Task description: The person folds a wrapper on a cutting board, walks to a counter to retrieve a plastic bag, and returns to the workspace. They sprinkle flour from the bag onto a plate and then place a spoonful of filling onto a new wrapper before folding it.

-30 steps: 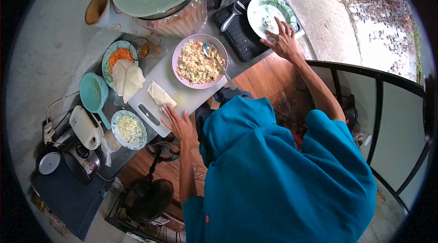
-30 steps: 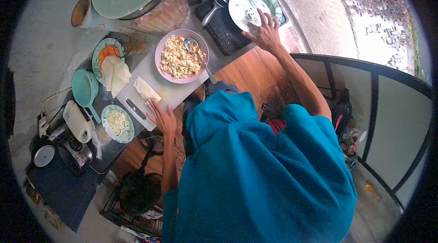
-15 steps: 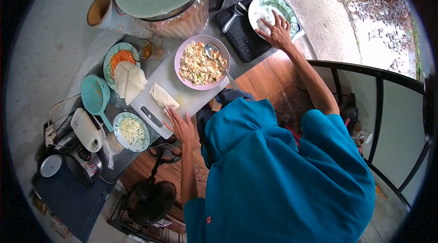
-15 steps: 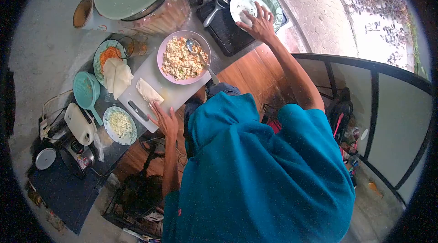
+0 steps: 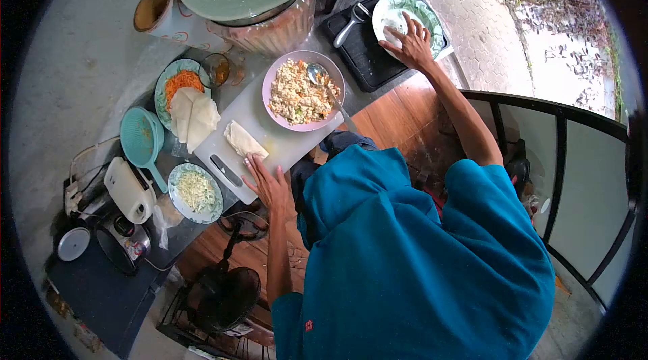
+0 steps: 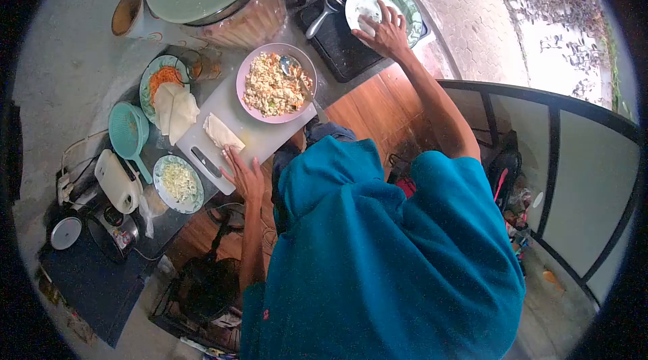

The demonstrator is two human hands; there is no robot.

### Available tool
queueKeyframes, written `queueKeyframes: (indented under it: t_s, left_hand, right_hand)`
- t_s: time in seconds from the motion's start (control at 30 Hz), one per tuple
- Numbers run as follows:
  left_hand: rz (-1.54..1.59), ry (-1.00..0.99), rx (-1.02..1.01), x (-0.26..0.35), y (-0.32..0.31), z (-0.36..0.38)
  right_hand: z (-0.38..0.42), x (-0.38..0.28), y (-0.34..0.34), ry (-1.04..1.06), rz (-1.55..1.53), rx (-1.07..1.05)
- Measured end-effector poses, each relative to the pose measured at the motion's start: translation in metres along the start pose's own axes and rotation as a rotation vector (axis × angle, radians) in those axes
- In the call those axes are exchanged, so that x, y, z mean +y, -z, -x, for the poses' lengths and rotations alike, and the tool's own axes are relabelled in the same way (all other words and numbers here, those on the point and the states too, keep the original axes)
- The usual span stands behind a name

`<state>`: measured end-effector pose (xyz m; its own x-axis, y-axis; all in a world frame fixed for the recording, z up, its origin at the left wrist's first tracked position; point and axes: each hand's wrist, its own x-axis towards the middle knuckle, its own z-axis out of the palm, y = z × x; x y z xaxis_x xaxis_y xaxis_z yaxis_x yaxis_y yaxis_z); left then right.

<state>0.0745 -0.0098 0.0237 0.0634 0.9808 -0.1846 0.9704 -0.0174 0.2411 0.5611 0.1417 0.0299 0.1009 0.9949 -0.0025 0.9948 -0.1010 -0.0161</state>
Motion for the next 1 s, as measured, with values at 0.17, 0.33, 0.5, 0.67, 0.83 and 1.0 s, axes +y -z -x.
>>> queueKeyframes:
  t_s: [0.17, 0.33, 0.5, 0.67, 0.83, 1.0]
  left_hand:
    - [-0.005, -0.004, 0.001, -0.003, -0.001, 0.0]
    - [0.03, 0.006, 0.029, 0.0, 0.001, 0.002]
    - [0.087, 0.012, 0.023, 0.001, -0.009, 0.008]
    - [0.105, -0.051, 0.093, -0.007, -0.007, 0.022]
    - [0.161, -0.022, 0.055, -0.006, -0.01, 0.027]
    - [0.216, -0.016, 0.054, -0.006, -0.01, 0.028]
  right_hand:
    - [0.005, 0.001, 0.012, 0.034, 0.002, -0.038]
    - [0.008, 0.014, -0.001, -0.006, -0.068, 0.037]
    - [0.008, 0.012, 0.0, -0.024, 0.156, -0.112]
    - [0.009, 0.015, -0.005, 0.099, 0.212, -0.076]
    - [0.009, 0.016, -0.001, 0.114, 0.186, -0.037]
    - [0.009, 0.016, -0.003, 0.114, 0.168, -0.007]
